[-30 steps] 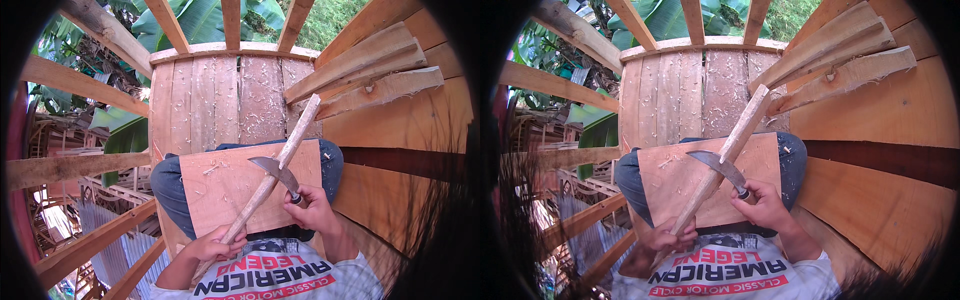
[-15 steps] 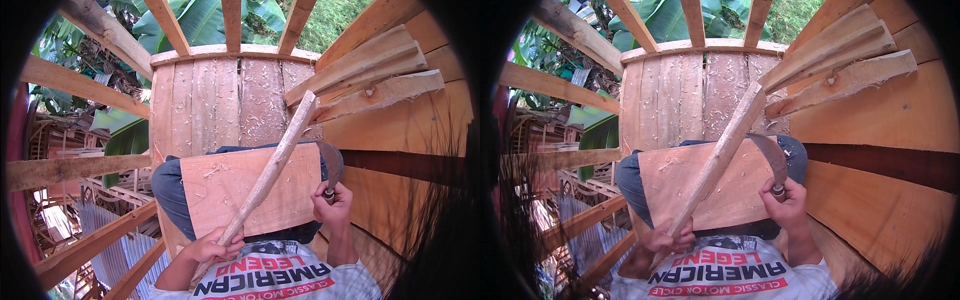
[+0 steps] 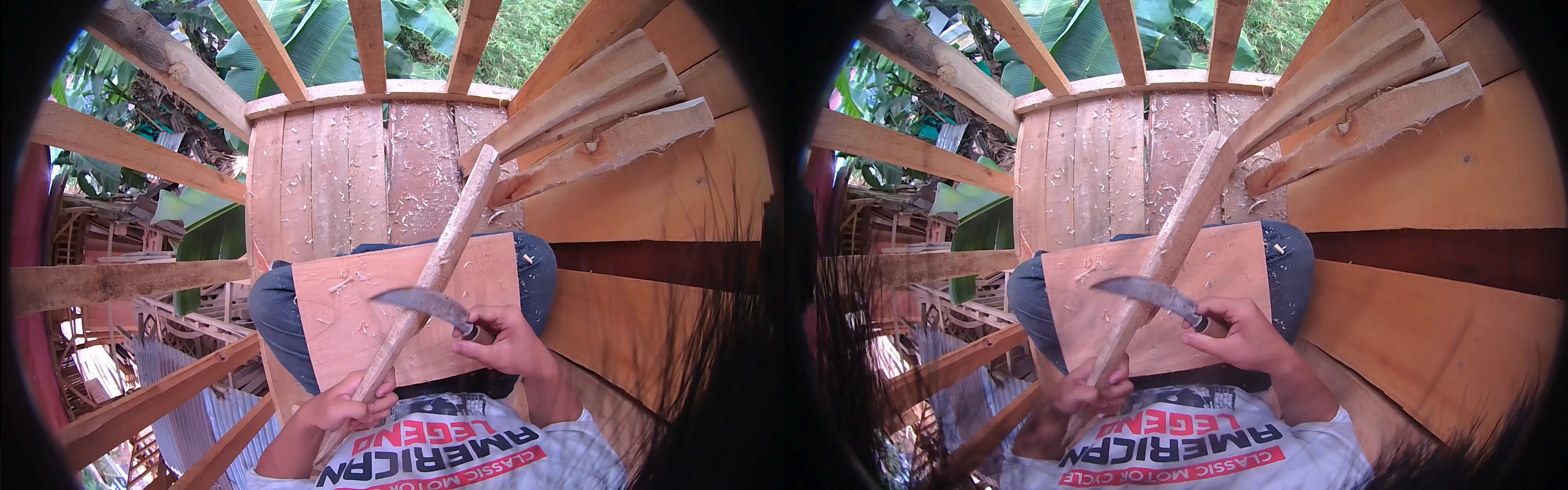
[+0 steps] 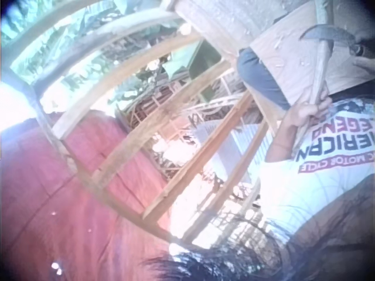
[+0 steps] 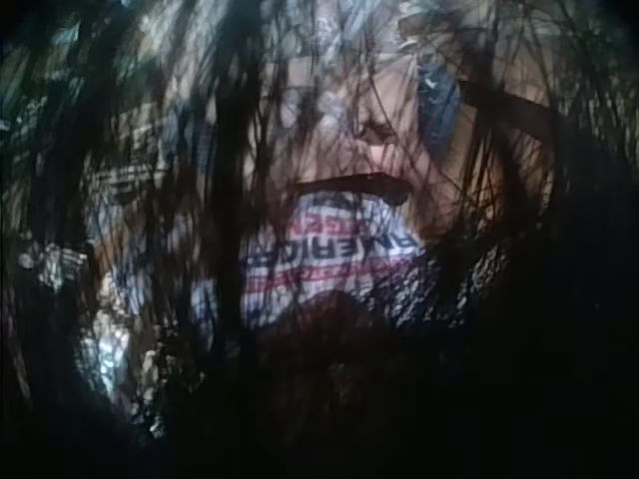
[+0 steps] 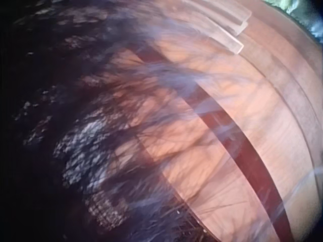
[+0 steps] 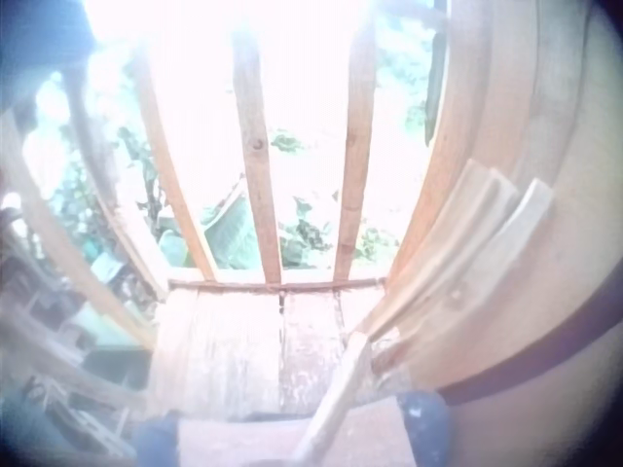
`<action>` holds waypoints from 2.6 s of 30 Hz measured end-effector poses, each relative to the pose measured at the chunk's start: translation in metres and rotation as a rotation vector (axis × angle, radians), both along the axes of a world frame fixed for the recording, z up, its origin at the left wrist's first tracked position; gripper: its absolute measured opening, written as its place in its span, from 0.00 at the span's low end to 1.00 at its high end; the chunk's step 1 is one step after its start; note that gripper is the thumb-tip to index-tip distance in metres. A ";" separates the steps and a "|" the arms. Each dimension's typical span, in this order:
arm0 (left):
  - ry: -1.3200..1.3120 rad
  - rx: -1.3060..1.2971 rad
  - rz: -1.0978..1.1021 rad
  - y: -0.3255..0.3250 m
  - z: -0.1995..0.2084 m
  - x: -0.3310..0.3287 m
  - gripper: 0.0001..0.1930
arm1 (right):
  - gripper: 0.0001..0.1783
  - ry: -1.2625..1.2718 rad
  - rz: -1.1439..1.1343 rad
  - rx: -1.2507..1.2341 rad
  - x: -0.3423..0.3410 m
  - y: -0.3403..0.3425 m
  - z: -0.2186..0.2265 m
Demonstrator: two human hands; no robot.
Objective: The person sits cross-legged on a wooden platform and uses a curved knife to shave and shape a long piece of wood. They hold the wood with their left hand and repeatedly scrape the surface with the knife in their right hand, creating wood shavings.
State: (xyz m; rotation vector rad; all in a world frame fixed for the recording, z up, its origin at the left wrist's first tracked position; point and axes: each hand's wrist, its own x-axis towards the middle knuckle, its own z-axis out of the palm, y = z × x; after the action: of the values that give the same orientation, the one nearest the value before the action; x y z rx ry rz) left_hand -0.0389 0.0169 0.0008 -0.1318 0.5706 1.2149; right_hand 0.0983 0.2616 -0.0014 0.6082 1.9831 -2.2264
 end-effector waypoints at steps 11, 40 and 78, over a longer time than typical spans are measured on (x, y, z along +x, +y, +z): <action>0.100 0.052 -0.048 0.000 -0.003 0.006 0.15 | 0.12 0.002 0.339 -0.458 0.014 0.014 0.011; 0.109 -0.008 -0.027 0.002 0.003 0.015 0.15 | 0.10 -0.064 0.127 -0.497 0.023 0.012 -0.006; 0.024 0.012 -0.009 0.008 -0.002 0.010 0.15 | 0.08 -0.057 -0.193 -0.432 0.015 0.007 -0.010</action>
State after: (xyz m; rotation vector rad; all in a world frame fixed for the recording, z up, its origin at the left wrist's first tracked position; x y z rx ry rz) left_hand -0.0292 0.0250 -0.0009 -0.1047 0.5836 1.2124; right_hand 0.1135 0.2687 -0.0109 0.8164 1.3964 -2.6011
